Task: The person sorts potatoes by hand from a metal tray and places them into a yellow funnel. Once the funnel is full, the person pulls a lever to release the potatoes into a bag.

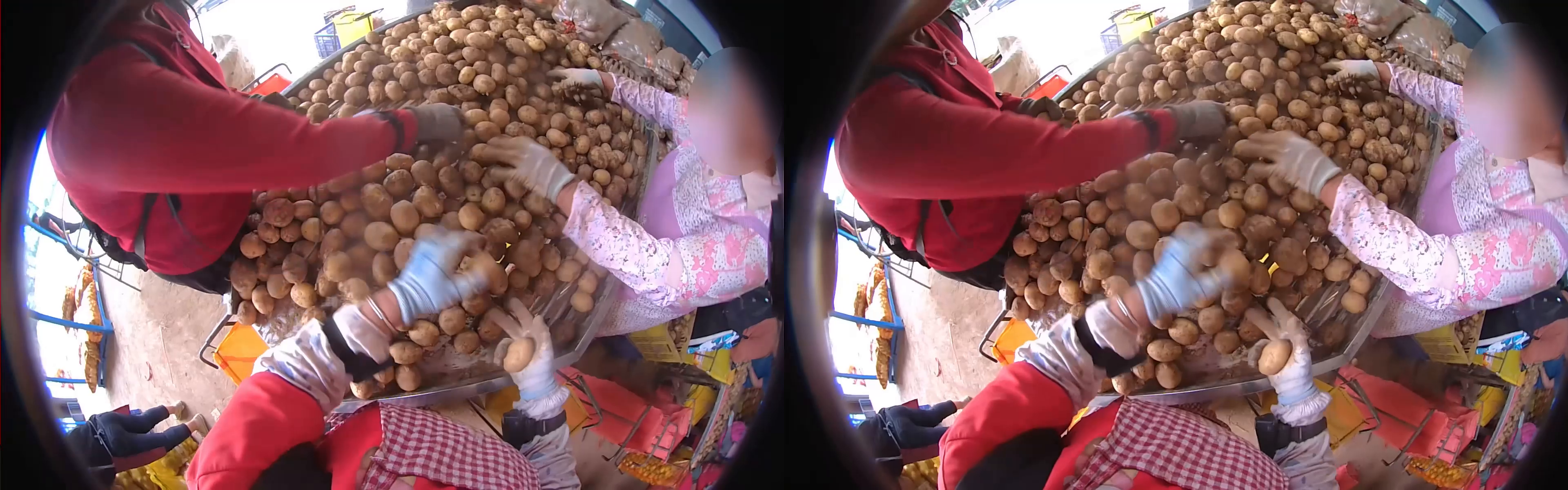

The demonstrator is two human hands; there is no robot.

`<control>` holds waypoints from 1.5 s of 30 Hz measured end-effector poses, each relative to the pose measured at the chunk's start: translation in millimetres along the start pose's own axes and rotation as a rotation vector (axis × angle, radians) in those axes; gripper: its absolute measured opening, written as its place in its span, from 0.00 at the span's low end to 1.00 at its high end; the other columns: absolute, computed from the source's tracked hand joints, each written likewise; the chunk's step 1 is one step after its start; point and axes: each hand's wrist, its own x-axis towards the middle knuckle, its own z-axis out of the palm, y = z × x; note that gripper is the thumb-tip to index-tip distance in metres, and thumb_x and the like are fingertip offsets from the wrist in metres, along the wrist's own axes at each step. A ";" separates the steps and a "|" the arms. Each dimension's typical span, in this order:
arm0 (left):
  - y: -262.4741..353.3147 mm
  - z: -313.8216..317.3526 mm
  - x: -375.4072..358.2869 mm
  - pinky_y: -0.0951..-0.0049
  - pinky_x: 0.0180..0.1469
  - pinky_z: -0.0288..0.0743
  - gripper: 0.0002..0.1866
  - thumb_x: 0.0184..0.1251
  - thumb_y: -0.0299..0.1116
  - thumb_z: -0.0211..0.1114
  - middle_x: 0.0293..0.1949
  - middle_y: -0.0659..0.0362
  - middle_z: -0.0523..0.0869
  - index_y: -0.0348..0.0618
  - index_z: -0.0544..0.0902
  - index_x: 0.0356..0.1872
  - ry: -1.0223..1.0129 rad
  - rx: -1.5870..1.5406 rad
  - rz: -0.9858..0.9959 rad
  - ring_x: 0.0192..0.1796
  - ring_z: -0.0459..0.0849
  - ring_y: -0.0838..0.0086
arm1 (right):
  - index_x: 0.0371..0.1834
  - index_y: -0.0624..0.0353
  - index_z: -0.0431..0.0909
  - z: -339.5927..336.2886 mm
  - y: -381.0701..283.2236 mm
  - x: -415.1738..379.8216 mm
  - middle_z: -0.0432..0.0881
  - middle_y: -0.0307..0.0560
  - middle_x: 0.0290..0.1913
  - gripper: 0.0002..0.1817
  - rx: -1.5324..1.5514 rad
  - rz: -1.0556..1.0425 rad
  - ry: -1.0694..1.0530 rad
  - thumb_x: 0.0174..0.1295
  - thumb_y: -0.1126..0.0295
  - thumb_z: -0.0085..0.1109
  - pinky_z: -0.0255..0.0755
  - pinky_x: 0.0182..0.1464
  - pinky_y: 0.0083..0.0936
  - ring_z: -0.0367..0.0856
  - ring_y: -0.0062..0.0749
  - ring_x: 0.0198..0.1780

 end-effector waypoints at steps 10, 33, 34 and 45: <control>-50.1 31.5 -7.2 0.55 0.69 0.62 0.19 0.58 0.39 0.63 0.42 0.59 0.83 0.50 0.80 0.53 -0.225 0.859 0.229 0.56 0.78 0.63 | 0.58 0.54 0.76 -3.9 12.9 0.6 0.86 0.50 0.48 0.32 0.392 0.216 0.049 0.68 0.37 0.49 0.76 0.27 0.28 0.83 0.33 0.33; -50.9 24.8 36.7 0.50 0.71 0.60 0.31 0.68 0.49 0.58 0.63 0.46 0.76 0.46 0.68 0.69 0.015 0.491 0.038 0.66 0.73 0.49 | 0.59 0.54 0.74 -56.9 5.3 -4.6 0.80 0.47 0.58 0.38 0.031 -0.188 0.296 0.66 0.31 0.45 0.80 0.29 0.28 0.83 0.38 0.51; -57.3 34.6 46.2 0.50 0.74 0.56 0.32 0.69 0.49 0.57 0.65 0.44 0.74 0.46 0.66 0.71 -0.020 0.573 0.002 0.70 0.68 0.48 | 0.57 0.53 0.74 -52.6 6.0 -1.0 0.80 0.45 0.57 0.37 -0.070 -0.193 0.353 0.66 0.30 0.44 0.78 0.29 0.29 0.83 0.37 0.49; -73.6 19.8 45.4 0.45 0.70 0.58 0.33 0.59 0.46 0.64 0.68 0.47 0.69 0.44 0.72 0.66 0.113 0.718 0.128 0.70 0.65 0.48 | 0.59 0.58 0.74 -50.2 0.7 4.6 0.79 0.46 0.58 0.40 -0.042 -0.102 0.238 0.67 0.30 0.42 0.79 0.35 0.30 0.81 0.33 0.50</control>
